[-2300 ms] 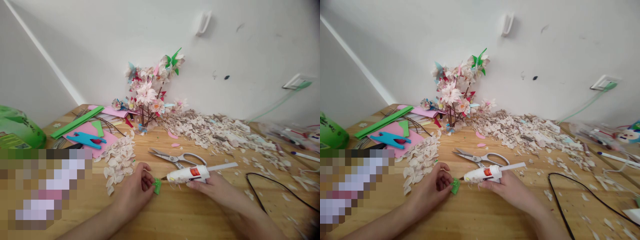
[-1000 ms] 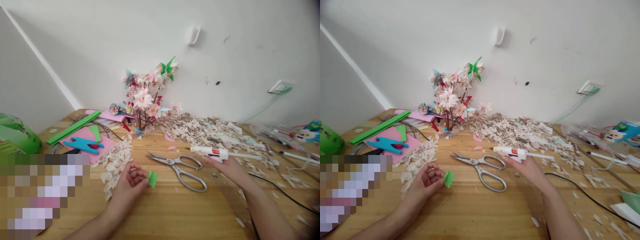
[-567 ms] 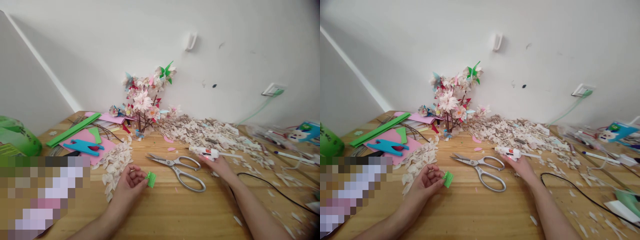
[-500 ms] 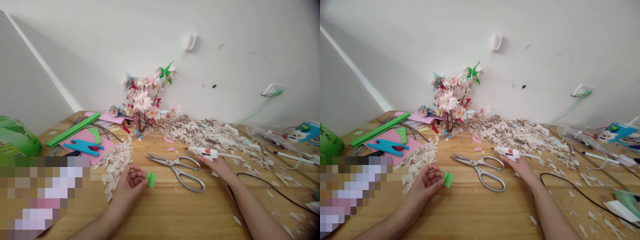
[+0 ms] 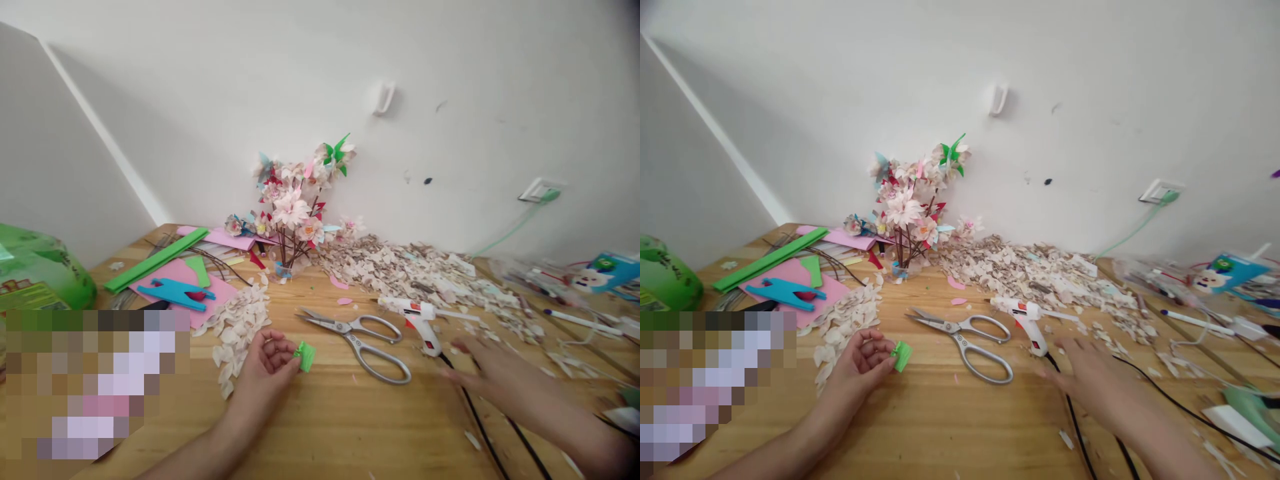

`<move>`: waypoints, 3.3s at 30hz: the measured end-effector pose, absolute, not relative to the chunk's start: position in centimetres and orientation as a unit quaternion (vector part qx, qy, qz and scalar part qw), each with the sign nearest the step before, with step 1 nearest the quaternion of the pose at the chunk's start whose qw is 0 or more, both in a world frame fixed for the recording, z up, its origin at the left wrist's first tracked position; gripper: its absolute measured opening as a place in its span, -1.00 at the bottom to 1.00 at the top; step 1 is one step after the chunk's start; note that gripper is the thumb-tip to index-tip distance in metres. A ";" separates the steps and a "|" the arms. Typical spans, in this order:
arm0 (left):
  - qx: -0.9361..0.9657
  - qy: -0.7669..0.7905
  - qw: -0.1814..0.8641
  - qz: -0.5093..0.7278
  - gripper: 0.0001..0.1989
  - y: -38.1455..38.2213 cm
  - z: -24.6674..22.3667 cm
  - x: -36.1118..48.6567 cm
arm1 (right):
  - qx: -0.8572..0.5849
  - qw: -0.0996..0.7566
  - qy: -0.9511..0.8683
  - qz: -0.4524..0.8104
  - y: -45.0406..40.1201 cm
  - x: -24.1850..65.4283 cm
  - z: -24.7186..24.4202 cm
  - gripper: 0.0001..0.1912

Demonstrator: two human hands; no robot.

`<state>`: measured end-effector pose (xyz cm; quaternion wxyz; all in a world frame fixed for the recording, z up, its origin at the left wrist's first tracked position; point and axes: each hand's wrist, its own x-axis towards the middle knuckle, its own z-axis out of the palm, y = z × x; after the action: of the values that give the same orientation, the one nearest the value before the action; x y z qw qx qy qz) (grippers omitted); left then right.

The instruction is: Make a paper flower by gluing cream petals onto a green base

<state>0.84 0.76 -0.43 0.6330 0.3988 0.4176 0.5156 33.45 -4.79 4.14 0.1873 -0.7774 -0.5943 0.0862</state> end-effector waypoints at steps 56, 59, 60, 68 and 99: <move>0.308 0.427 0.724 0.445 -0.46 0.6 -0.3 0.7 | -0.375 0.357 -0.847 0.118 -1.6 17.9 1.4 -0.85; 0.303 0.426 0.729 0.442 -0.47 0.5 -0.3 0.7 | -0.358 0.378 -0.849 0.091 -1.5 17.7 1.3 -0.83; 0.301 0.427 0.731 0.440 -0.48 0.5 -0.4 0.6 | -0.351 0.381 -0.851 0.086 -1.5 17.7 1.3 -0.82; 0.304 0.421 0.743 0.422 -0.49 0.7 -0.7 0.5 | -0.335 0.371 -0.865 0.048 -1.4 17.9 1.3 -0.76; 0.303 0.383 0.766 0.418 -0.56 0.4 -0.6 0.4 | -0.369 0.420 -0.816 0.146 -1.4 17.7 0.8 -0.81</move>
<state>0.39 0.36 -0.59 0.7659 0.3031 0.3828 0.4182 17.66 -1.41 0.82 0.4199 -0.3688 -0.8163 0.1462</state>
